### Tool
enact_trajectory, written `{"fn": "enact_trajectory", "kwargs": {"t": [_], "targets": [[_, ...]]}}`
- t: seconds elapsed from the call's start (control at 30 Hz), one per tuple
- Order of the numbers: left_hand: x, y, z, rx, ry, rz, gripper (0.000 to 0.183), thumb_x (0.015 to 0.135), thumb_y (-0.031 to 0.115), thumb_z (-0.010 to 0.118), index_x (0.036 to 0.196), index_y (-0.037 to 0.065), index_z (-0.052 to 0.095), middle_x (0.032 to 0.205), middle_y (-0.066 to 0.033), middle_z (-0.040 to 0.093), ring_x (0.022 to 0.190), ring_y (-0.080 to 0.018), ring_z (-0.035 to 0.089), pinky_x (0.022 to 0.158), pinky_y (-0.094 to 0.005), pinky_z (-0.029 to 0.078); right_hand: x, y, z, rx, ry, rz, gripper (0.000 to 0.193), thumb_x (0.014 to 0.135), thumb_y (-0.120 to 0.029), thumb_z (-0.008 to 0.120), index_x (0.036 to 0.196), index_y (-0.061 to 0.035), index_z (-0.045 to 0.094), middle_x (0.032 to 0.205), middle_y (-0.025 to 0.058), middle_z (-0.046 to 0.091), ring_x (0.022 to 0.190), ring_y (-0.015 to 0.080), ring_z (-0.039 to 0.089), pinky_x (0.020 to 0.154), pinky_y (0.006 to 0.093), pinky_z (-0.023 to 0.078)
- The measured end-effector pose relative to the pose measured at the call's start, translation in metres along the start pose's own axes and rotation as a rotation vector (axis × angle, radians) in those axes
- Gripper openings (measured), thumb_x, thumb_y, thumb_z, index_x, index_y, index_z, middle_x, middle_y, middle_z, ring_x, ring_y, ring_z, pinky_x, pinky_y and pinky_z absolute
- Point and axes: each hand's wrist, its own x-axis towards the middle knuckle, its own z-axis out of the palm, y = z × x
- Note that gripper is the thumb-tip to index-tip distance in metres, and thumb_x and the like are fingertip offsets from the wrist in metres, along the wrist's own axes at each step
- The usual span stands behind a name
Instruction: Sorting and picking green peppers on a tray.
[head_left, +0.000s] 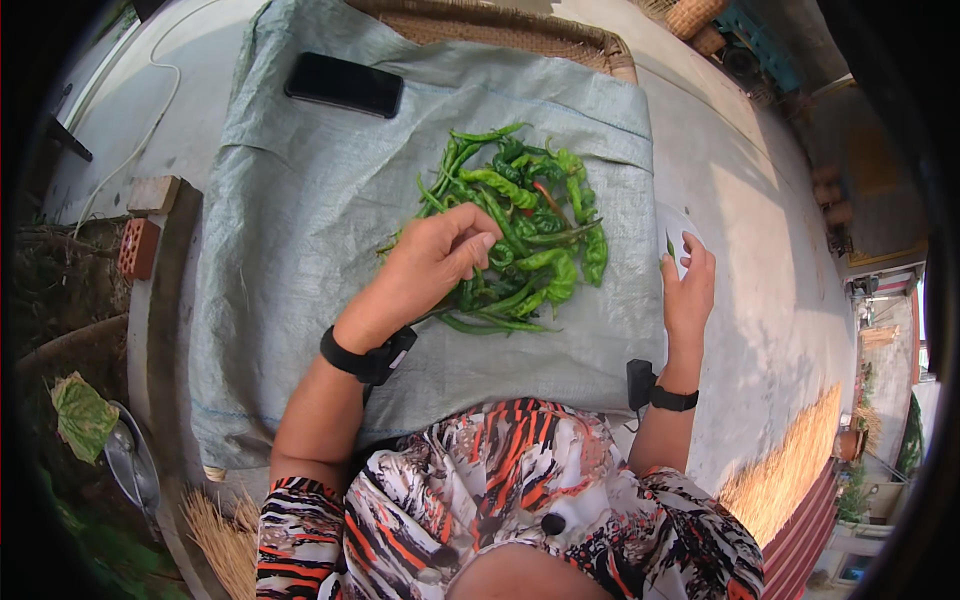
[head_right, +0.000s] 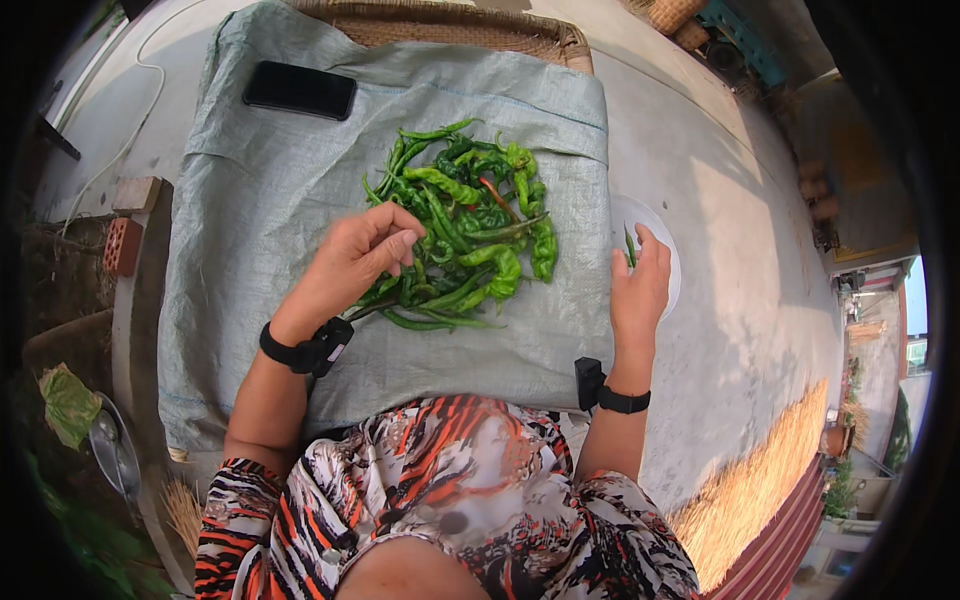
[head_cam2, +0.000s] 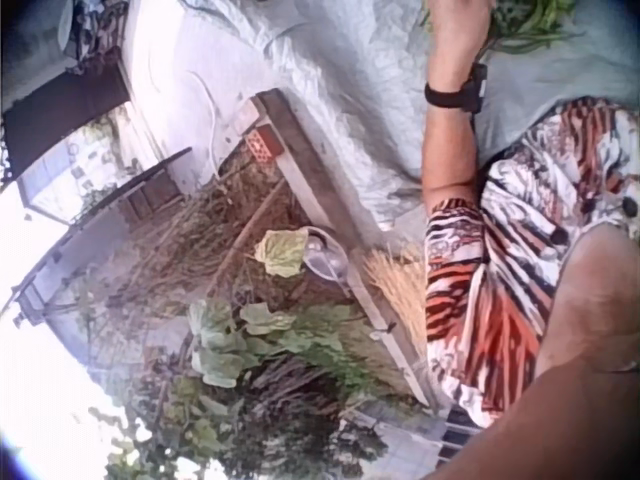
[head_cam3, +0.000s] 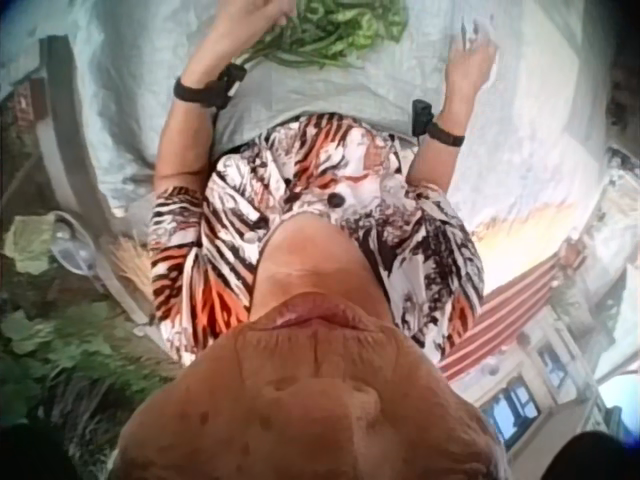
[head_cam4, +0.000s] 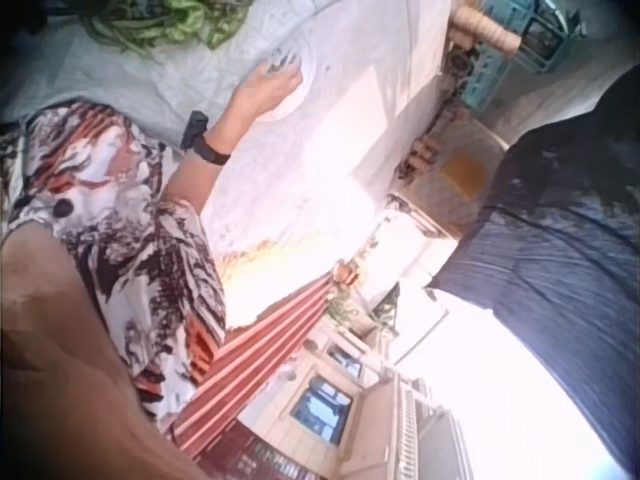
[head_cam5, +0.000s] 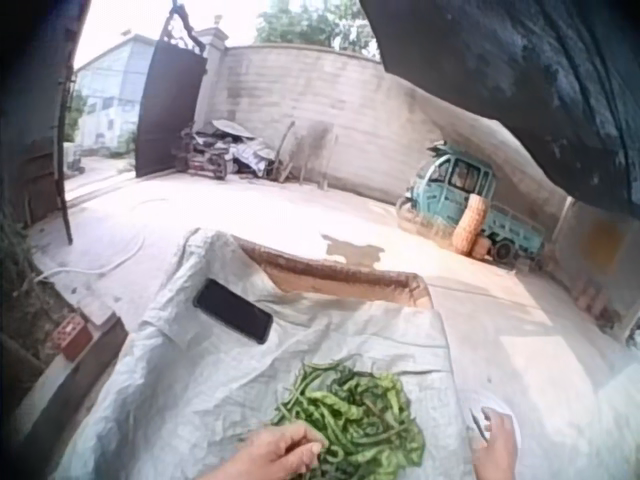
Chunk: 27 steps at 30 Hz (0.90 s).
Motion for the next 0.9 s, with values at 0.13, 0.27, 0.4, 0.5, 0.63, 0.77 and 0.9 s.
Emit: {"fn": "enact_trajectory", "kwargs": {"t": [0.13,0.27,0.4,0.5,0.63,0.77,0.9], "targets": [[0.000,-0.001,0.001,0.068,-0.022,0.002,0.013,0.097,0.012,0.055,0.099,0.000,0.061,0.076,-0.0003,0.060,0.067,-0.0068,0.054,0.061,-0.0235,0.046,-0.014,-0.041,0.032,0.183,-0.353,-0.016,0.055,0.084,-0.018,0.068,0.134,-0.0091,0.048,0.121,0.0134,0.057,0.110,0.0291,0.056,0.087,0.0401,0.048],[-0.002,0.003,0.002,0.128,-0.090,0.037,0.013,0.095,0.010,0.057,0.100,-0.001,0.061,0.076,-0.0021,0.061,0.068,-0.0088,0.055,0.061,-0.0239,0.046,-0.012,-0.057,0.055,0.012,-0.382,-0.014,0.072,0.080,-0.022,0.072,0.142,-0.0070,0.039,0.127,0.0178,0.054,0.117,0.0320,0.052,0.097,0.0412,0.044],[0.000,-0.001,0.002,0.214,-0.120,0.094,0.013,0.093,0.010,0.059,0.101,0.000,0.062,0.077,-0.0059,0.062,0.068,-0.0135,0.057,0.063,-0.0281,0.047,-0.011,-0.036,0.059,0.123,-0.366,-0.039,0.070,0.079,-0.021,0.072,0.140,-0.0071,0.041,0.126,0.0186,0.054,0.116,0.0332,0.053,0.097,0.0406,0.044],[-0.002,-0.002,0.001,0.284,-0.127,0.131,0.015,0.092,0.010,0.060,0.101,-0.001,0.061,0.077,-0.0088,0.063,0.069,-0.0175,0.060,0.065,-0.0313,0.048,-0.013,-0.035,0.052,0.123,-0.453,-0.016,0.068,0.077,-0.018,0.071,0.138,-0.0071,0.043,0.122,0.0183,0.056,0.111,0.0336,0.055,0.094,0.0401,0.045],[-0.003,-0.006,-0.001,0.321,-0.125,0.192,0.016,0.091,0.011,0.061,0.102,-0.001,0.060,0.077,-0.0110,0.065,0.070,-0.0213,0.062,0.065,-0.0330,0.048,-0.019,-0.039,0.032,0.131,-0.305,0.159,0.065,0.074,-0.012,0.069,0.135,-0.0077,0.046,0.121,0.0145,0.057,0.115,0.0321,0.053,0.092,0.0410,0.046],[-0.003,0.002,0.002,0.304,-0.142,0.130,0.021,0.092,0.014,0.062,0.105,-0.001,0.058,0.077,-0.0110,0.064,0.069,-0.0198,0.061,0.064,-0.0324,0.047,-0.024,-0.059,0.004,0.394,-0.161,0.008,0.058,0.074,-0.009,0.067,0.130,-0.0063,0.050,0.117,0.0128,0.059,0.109,0.0294,0.055,0.092,0.0392,0.045],[-0.004,0.007,0.006,0.235,-0.167,0.089,0.022,0.095,0.019,0.061,0.099,-0.002,0.053,0.073,-0.0089,0.060,0.068,-0.0150,0.059,0.062,-0.0298,0.046,-0.036,-0.107,-0.014,0.496,-0.399,-0.415,0.058,0.070,-0.004,0.067,0.127,-0.0074,0.053,0.118,0.0128,0.059,0.109,0.0311,0.054,0.095,0.0396,0.045]]}}
